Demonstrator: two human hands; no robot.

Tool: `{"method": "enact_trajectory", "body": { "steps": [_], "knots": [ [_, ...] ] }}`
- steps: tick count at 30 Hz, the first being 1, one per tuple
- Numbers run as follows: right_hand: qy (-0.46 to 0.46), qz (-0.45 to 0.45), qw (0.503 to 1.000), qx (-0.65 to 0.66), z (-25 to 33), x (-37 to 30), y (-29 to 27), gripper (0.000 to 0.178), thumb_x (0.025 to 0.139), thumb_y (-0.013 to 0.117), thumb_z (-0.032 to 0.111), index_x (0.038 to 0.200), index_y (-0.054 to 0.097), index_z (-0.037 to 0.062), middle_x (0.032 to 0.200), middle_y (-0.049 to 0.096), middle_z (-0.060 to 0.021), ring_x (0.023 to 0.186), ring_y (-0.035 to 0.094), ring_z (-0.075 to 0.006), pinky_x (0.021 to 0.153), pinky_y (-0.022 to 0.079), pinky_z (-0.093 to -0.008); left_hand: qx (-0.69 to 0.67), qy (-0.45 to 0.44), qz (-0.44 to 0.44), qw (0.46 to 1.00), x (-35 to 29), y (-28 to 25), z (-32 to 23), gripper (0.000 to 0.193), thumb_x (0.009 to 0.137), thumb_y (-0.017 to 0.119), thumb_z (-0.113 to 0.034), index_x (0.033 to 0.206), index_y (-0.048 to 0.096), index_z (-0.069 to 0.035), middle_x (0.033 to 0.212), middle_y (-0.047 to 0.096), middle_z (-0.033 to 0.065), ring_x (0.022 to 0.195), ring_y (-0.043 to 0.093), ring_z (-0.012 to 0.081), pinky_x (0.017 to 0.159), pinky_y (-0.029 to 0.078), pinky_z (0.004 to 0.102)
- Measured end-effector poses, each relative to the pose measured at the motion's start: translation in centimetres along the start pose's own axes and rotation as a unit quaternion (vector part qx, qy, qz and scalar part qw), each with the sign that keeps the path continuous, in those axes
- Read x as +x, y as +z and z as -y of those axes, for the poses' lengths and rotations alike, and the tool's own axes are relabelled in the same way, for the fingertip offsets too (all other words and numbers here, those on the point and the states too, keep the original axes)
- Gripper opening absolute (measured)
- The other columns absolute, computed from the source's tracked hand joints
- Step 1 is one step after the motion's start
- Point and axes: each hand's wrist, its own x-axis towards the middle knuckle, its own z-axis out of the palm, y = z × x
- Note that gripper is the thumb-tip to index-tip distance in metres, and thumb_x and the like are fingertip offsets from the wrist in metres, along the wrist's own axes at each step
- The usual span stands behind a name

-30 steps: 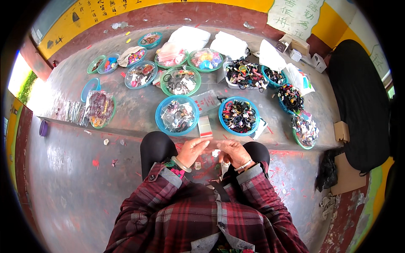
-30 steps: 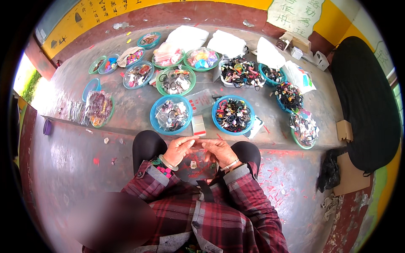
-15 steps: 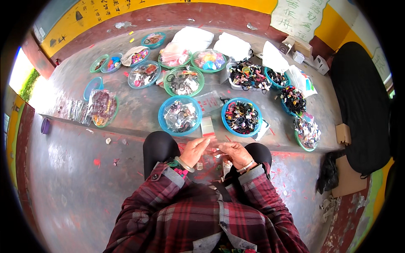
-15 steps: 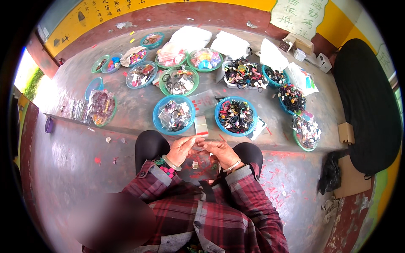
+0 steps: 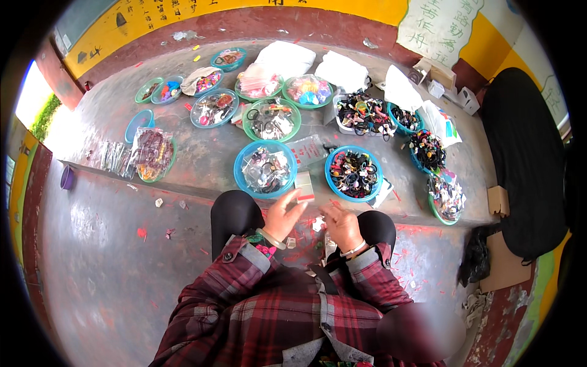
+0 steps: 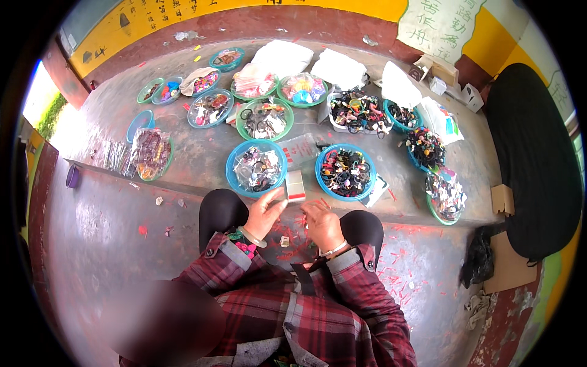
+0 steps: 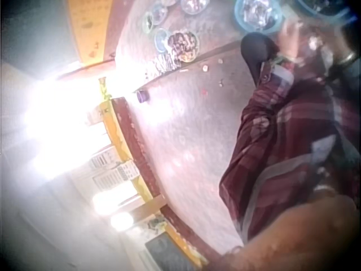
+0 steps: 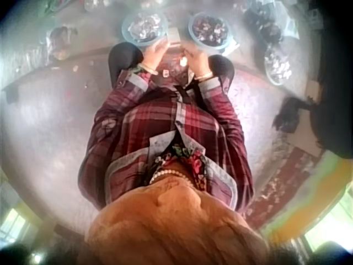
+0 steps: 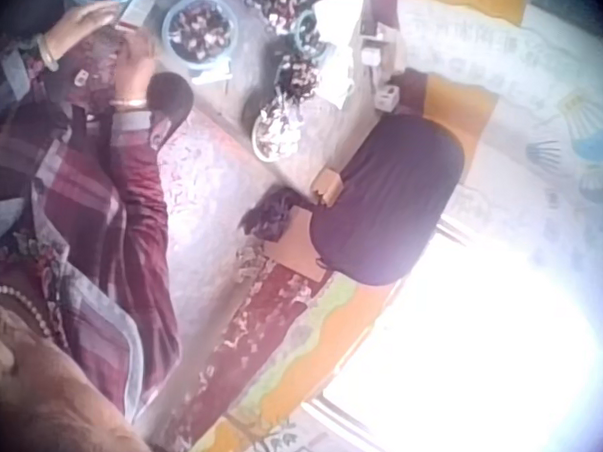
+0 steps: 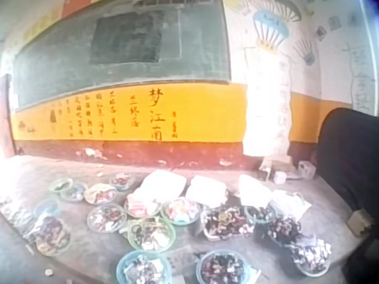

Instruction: The person sits on the floor surrounded by bowls of hair accessories and packaging materials. They repeatedly pick up small hair clips, place them into clear plastic bags, and seal the bags. The person handles the items one by one, organizing them into individual packages.

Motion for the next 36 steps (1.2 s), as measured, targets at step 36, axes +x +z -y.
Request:
{"method": "enact_trajectory", "body": {
  "steps": [36],
  "knots": [
    [0.039,0.373,0.831,-0.412,-15.4,11.4,-5.3,0.021,0.073,0.055,0.009,0.091,0.063,0.0113,0.087,0.063,-0.0124,0.084,0.06,-0.0308,0.071,0.048,-0.0408,0.142,0.051,-0.038,0.988,5.8,-1.5,1.4,0.02,0.084,0.056,-0.017,0.085,0.061,0.002,0.063,0.056,0.0114,0.056,0.052,0.017,0.052,0.041,0.0281]
  ]
}}
